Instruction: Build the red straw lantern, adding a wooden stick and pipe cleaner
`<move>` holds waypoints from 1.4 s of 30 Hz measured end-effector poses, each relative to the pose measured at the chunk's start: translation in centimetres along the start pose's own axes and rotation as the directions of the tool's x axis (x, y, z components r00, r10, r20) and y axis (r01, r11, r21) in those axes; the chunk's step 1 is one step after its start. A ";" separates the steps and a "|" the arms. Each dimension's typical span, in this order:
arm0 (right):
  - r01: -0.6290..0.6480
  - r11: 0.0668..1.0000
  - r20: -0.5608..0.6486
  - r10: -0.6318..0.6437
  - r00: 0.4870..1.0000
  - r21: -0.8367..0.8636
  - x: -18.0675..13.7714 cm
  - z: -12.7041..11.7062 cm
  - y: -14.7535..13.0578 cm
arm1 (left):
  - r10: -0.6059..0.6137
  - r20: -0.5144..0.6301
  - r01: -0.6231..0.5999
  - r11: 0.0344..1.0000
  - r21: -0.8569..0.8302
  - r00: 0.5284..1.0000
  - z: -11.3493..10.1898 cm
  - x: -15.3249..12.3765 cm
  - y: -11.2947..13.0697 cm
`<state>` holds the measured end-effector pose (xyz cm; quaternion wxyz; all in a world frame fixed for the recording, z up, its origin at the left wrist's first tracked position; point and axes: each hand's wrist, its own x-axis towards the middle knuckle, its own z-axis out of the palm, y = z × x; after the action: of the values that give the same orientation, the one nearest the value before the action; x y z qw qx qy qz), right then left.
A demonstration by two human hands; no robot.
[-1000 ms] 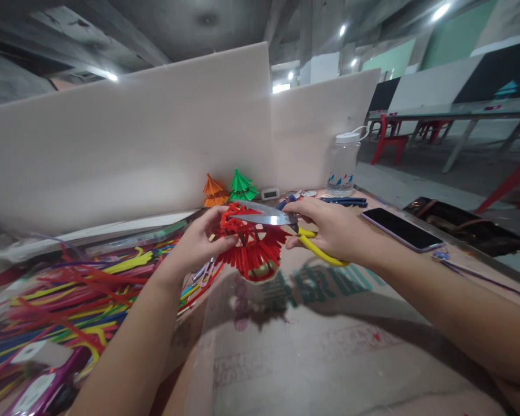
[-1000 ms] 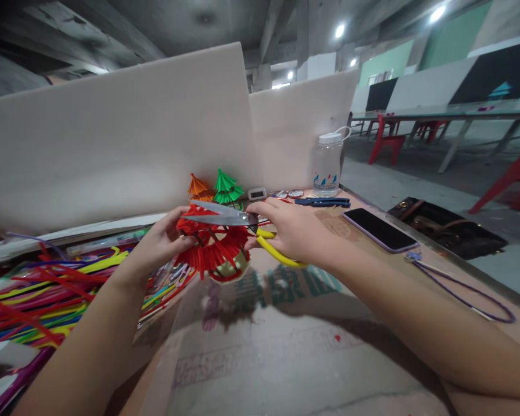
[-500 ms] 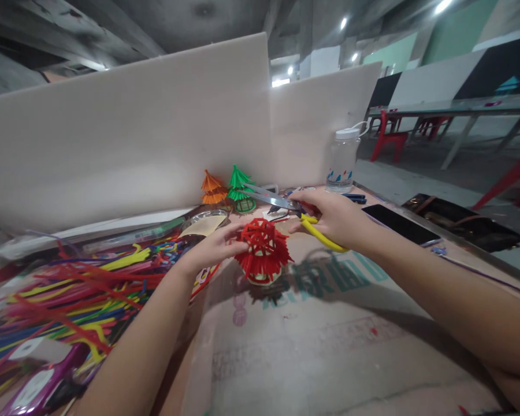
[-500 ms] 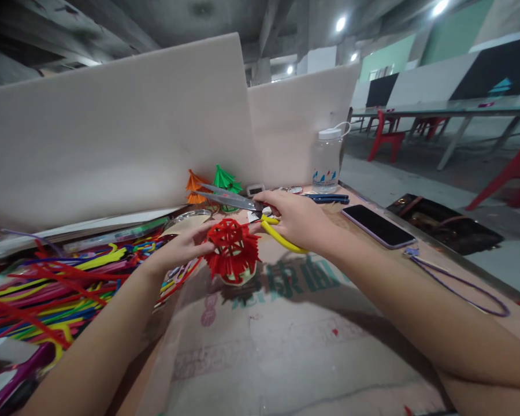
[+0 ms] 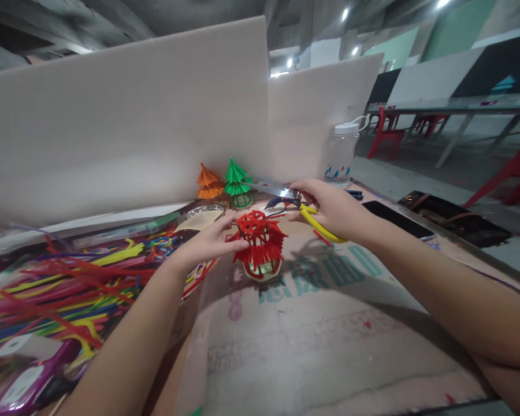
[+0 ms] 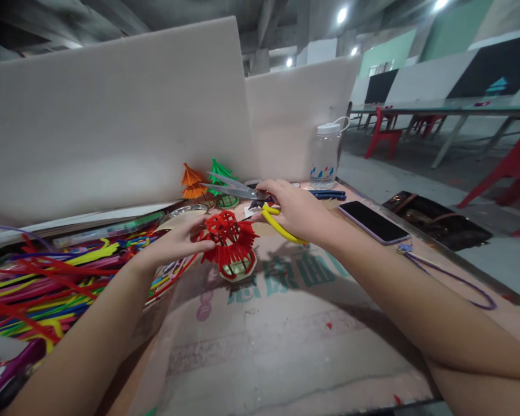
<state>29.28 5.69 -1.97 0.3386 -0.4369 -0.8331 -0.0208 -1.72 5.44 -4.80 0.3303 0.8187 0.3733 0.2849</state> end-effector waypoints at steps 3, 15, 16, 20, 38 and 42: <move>-0.013 1.000 0.007 0.013 1.000 -0.011 0.1 0.0 0.0 | 0.019 -0.004 -0.019 0.999 -0.047 1.000 0.8 0.3 0.1; 0.021 1.000 0.023 -0.021 1.000 0.017 -0.1 -0.1 -0.6 | 0.051 -0.077 -0.050 0.999 0.015 0.996 0.6 0.8 -0.4; 0.018 1.000 0.026 -0.018 0.999 0.013 -0.1 -0.1 -0.6 | 0.032 -0.101 -0.032 0.999 0.000 0.994 0.7 0.9 -0.5; 0.010 1.000 0.045 -0.010 0.999 0.004 0.0 -0.2 -0.6 | -0.045 -0.178 0.030 0.996 -0.082 0.983 0.8 1.0 -0.9; -0.007 0.999 0.140 0.014 0.990 -0.052 -0.1 0.7 -0.5 | -0.080 -0.086 0.087 0.993 0.083 0.993 -1.2 -0.2 -0.1; -0.011 0.999 0.162 0.018 0.987 -0.047 -0.1 1.1 -0.3 | -0.080 -0.122 0.097 0.985 0.142 0.989 -0.1 0.0 0.5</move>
<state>28.49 5.75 -2.77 0.2598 -0.4509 -0.8539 -0.0021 -1.56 5.27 -4.38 0.2589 0.8058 0.4478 0.2884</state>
